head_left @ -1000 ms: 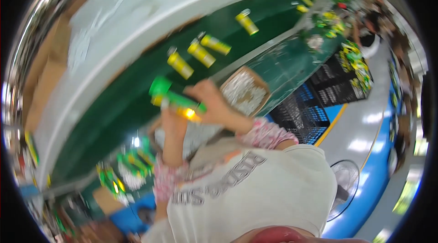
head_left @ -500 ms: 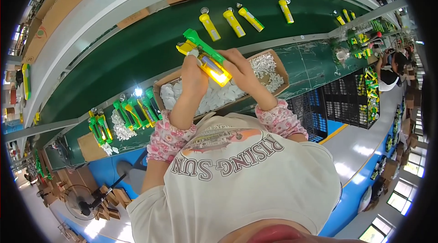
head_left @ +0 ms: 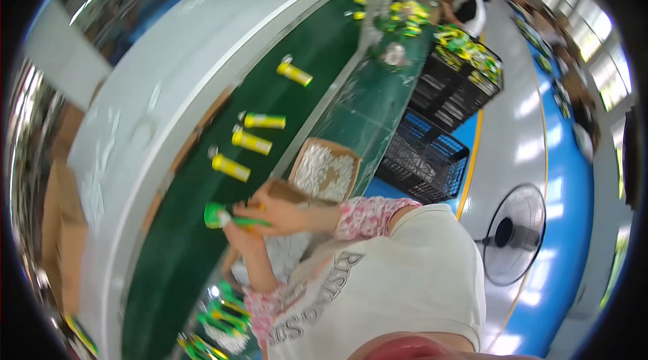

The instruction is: Manually assembling flashlight components on a production line.

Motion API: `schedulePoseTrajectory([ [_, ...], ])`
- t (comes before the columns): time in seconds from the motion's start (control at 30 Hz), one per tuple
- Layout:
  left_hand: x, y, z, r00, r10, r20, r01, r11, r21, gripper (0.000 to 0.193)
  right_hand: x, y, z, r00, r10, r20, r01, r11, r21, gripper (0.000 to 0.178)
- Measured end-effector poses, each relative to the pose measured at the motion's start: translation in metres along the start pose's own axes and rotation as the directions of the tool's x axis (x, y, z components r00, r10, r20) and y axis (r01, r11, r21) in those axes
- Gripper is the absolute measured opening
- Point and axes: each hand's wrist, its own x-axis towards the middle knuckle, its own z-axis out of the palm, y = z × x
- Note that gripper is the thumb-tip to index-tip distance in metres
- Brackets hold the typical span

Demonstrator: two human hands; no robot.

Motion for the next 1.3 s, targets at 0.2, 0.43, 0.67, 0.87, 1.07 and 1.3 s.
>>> schedulePoseTrajectory([
  [0.2, -0.004, -0.002, 0.047, 0.992, 0.098, 0.074, -0.106, 0.988, 0.109, 0.05, -0.01, 0.018, -0.008, 0.996, 0.087, -0.01, -0.085, 0.992, 0.097, 0.055],
  [0.43, -0.009, -0.001, 0.045, 0.99, 0.136, -0.02, -0.126, 0.953, 0.277, 0.044, -0.025, 0.017, 0.004, 0.993, 0.119, 0.019, -0.118, 0.992, -0.041, 0.065],
  [0.67, -0.001, 0.015, -0.019, 1.0, -0.006, 0.002, 0.006, 0.972, 0.237, 0.042, -0.039, 0.035, 0.033, 0.988, 0.154, 0.027, -0.156, 0.967, 0.203, 0.064],
  [0.87, -0.044, 0.027, -0.019, 0.966, -0.044, 0.254, 0.01, 0.991, 0.135, 0.064, -0.029, 0.04, 0.049, 0.582, -0.065, 0.81, -0.813, -0.024, 0.582, 0.025],
  [1.07, -0.067, -0.004, -0.076, 0.96, -0.269, 0.076, 0.265, 0.963, 0.055, 0.06, -0.028, 0.057, 0.06, 0.638, -0.021, 0.77, -0.603, 0.608, 0.516, 0.044],
  [1.3, -0.037, 0.052, -0.096, 0.993, -0.09, -0.077, 0.056, 0.931, -0.361, 0.037, -0.149, 0.251, 0.003, 0.821, 0.539, 0.19, -0.417, 0.792, -0.446, 0.029],
])
